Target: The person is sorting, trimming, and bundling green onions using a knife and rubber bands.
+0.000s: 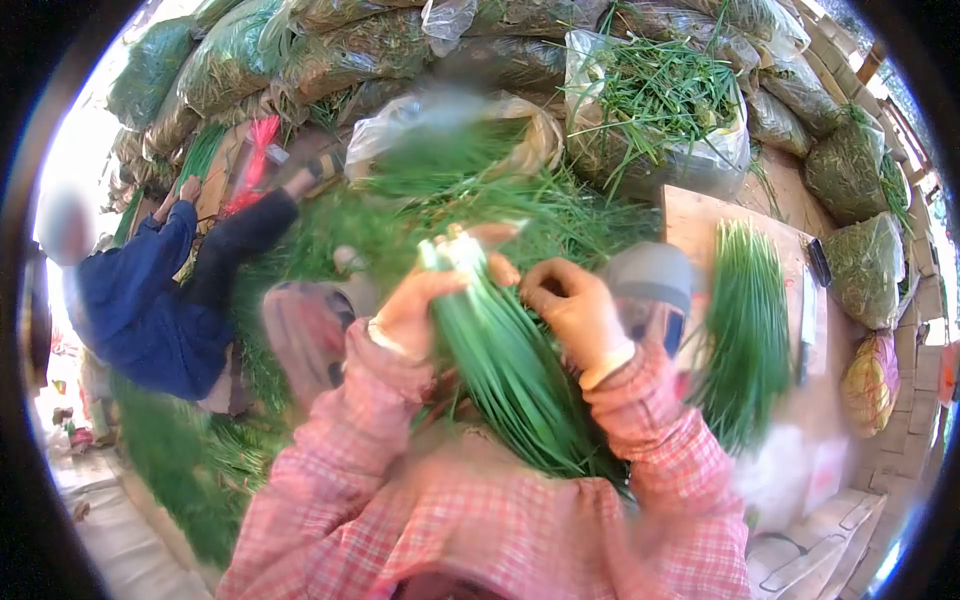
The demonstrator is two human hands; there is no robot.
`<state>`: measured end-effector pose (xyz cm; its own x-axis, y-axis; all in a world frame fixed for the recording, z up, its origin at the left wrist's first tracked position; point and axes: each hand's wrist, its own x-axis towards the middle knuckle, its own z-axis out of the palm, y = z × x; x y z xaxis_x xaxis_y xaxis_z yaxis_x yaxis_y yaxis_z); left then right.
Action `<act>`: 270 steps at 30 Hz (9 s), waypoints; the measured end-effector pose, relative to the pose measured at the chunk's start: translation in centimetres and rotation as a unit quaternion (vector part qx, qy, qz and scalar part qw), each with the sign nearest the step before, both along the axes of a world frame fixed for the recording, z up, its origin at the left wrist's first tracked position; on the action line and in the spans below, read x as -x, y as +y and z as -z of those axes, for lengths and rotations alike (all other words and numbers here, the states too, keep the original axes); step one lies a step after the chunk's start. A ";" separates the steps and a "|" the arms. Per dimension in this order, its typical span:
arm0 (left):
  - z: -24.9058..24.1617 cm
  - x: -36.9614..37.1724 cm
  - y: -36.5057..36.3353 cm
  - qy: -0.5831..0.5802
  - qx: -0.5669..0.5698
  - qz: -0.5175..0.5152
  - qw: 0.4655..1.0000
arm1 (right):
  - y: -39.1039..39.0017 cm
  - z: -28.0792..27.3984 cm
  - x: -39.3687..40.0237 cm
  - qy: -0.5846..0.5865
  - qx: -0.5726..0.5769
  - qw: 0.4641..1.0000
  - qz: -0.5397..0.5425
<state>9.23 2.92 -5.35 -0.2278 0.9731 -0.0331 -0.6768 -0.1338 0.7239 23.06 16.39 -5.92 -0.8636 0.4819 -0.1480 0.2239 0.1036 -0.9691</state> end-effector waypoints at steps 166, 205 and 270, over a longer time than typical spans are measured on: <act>11.4 -1.6 -9.7 -0.076 0.158 -0.216 0.960 | -5.9 -5.1 6.9 0.429 0.142 0.891 0.038; -0.9 5.5 -3.1 0.464 0.261 -0.239 0.812 | -8.6 -0.6 -2.5 0.039 0.010 0.936 -0.351; -15.5 -18.3 28.2 0.873 -0.304 -0.307 0.226 | 13.5 -14.2 -21.8 -0.021 -0.377 0.888 0.263</act>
